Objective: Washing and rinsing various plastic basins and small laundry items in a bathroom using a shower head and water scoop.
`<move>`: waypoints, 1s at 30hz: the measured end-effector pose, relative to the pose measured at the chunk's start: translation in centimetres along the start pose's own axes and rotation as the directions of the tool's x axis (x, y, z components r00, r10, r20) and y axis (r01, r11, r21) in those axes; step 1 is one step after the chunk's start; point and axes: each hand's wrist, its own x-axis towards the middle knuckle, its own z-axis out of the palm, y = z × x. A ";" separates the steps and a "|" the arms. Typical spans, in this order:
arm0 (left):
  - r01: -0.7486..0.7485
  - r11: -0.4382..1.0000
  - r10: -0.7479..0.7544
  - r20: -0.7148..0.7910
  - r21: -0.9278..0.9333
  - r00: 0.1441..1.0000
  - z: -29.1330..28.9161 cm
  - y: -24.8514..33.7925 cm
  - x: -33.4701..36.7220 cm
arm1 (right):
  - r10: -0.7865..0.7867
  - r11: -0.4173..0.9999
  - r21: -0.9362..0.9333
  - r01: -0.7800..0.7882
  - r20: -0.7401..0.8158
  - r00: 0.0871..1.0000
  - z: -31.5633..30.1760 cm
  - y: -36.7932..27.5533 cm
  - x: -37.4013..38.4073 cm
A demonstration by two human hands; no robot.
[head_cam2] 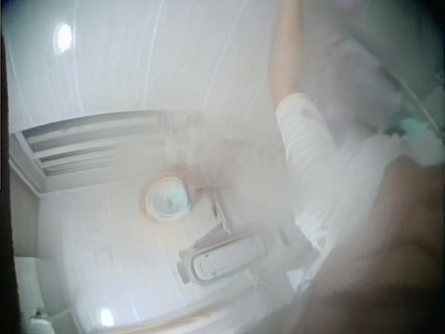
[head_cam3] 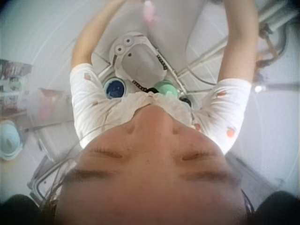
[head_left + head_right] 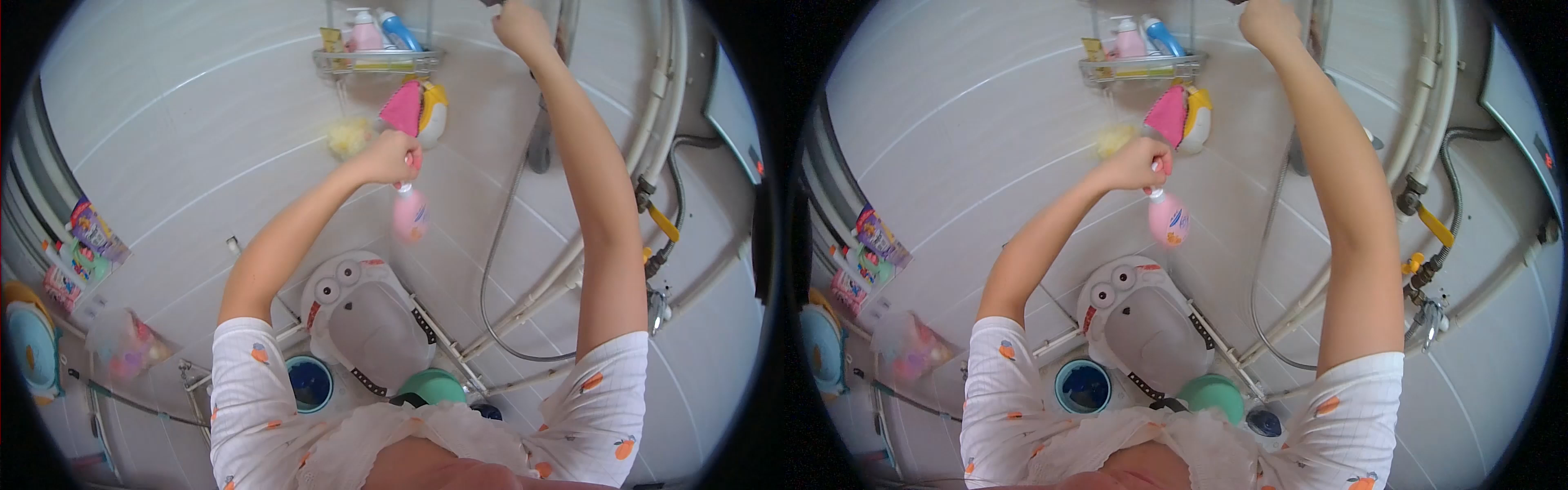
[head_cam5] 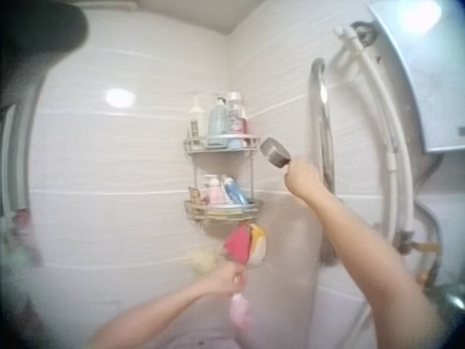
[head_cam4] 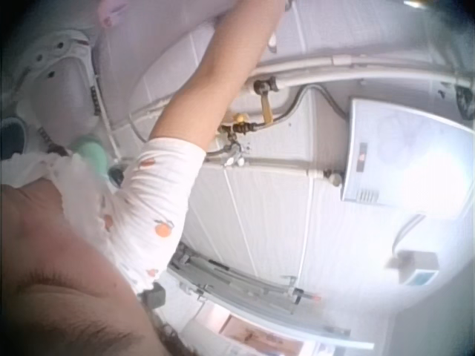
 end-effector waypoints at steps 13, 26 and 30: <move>0.280 0.954 -0.299 -0.288 -0.105 0.910 -8.0 -0.1 -2.1 | -0.351 0.527 0.848 0.061 0.152 0.924 14.6 -10.1 -25.0; 0.131 0.990 -0.140 -0.257 -0.051 0.956 -7.7 -7.8 -9.4 | -0.173 0.163 0.918 -0.362 0.388 0.905 16.1 -14.6 -24.1; 0.308 0.846 -0.338 0.008 -0.435 0.941 -6.0 -7.0 -9.8 | -0.278 -0.004 0.830 -0.557 0.535 0.798 13.3 -15.4 -21.8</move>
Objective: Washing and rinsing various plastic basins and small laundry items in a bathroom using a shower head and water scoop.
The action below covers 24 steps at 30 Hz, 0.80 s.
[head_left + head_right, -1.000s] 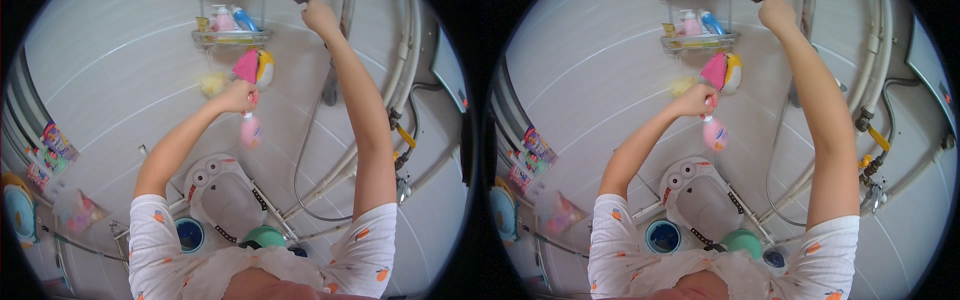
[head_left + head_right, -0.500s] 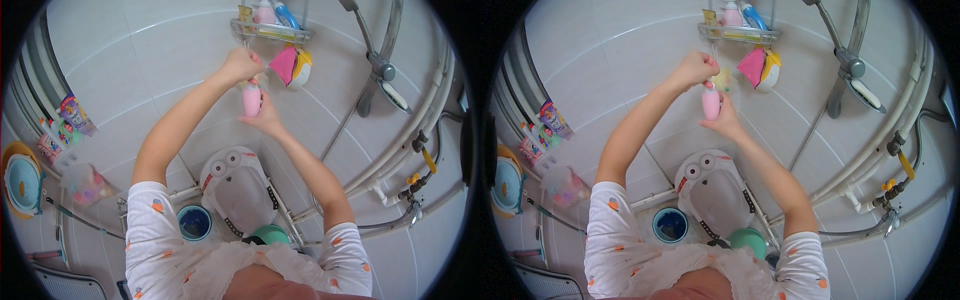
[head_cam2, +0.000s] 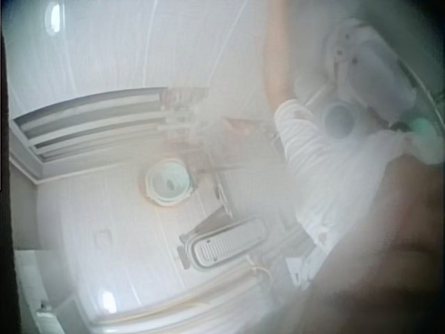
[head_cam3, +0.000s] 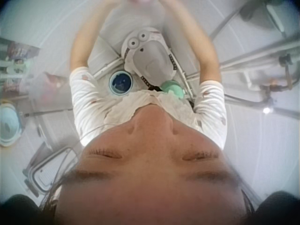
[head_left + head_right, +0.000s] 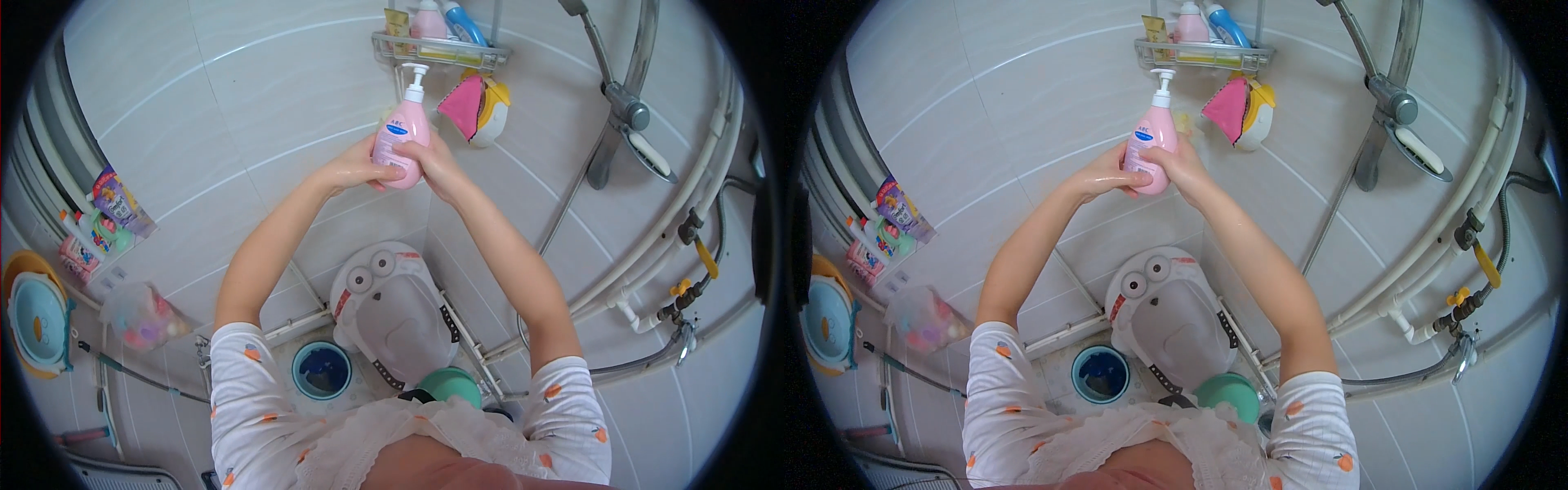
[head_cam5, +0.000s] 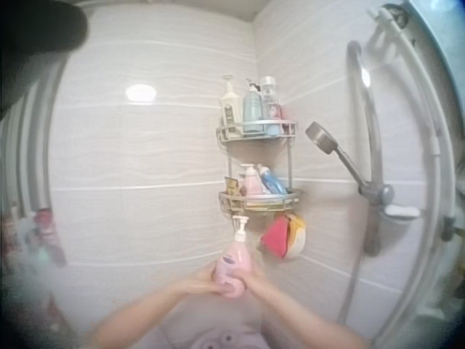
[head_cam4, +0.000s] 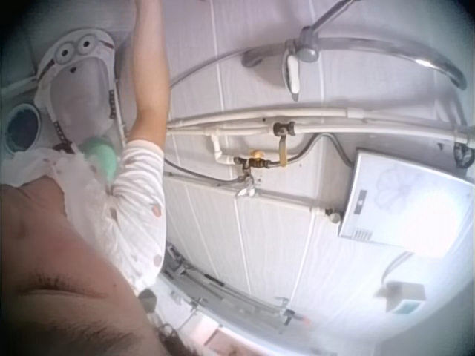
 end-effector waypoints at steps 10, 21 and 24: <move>-0.043 0.956 -0.043 -0.282 -0.291 0.958 -2.6 -1.1 0.7 | -0.540 0.151 -0.989 -0.003 -0.085 0.837 -4.4 -4.2 13.0; -0.044 0.994 0.013 -0.308 -0.096 0.951 -5.2 1.2 0.3 | 0.335 0.151 -0.919 -0.365 -0.299 0.893 -10.7 -11.4 23.5; -0.099 0.985 0.055 -0.290 -0.139 0.955 -5.1 0.5 0.9 | 0.492 0.226 -0.835 -0.502 -0.347 0.799 -12.2 -11.6 24.5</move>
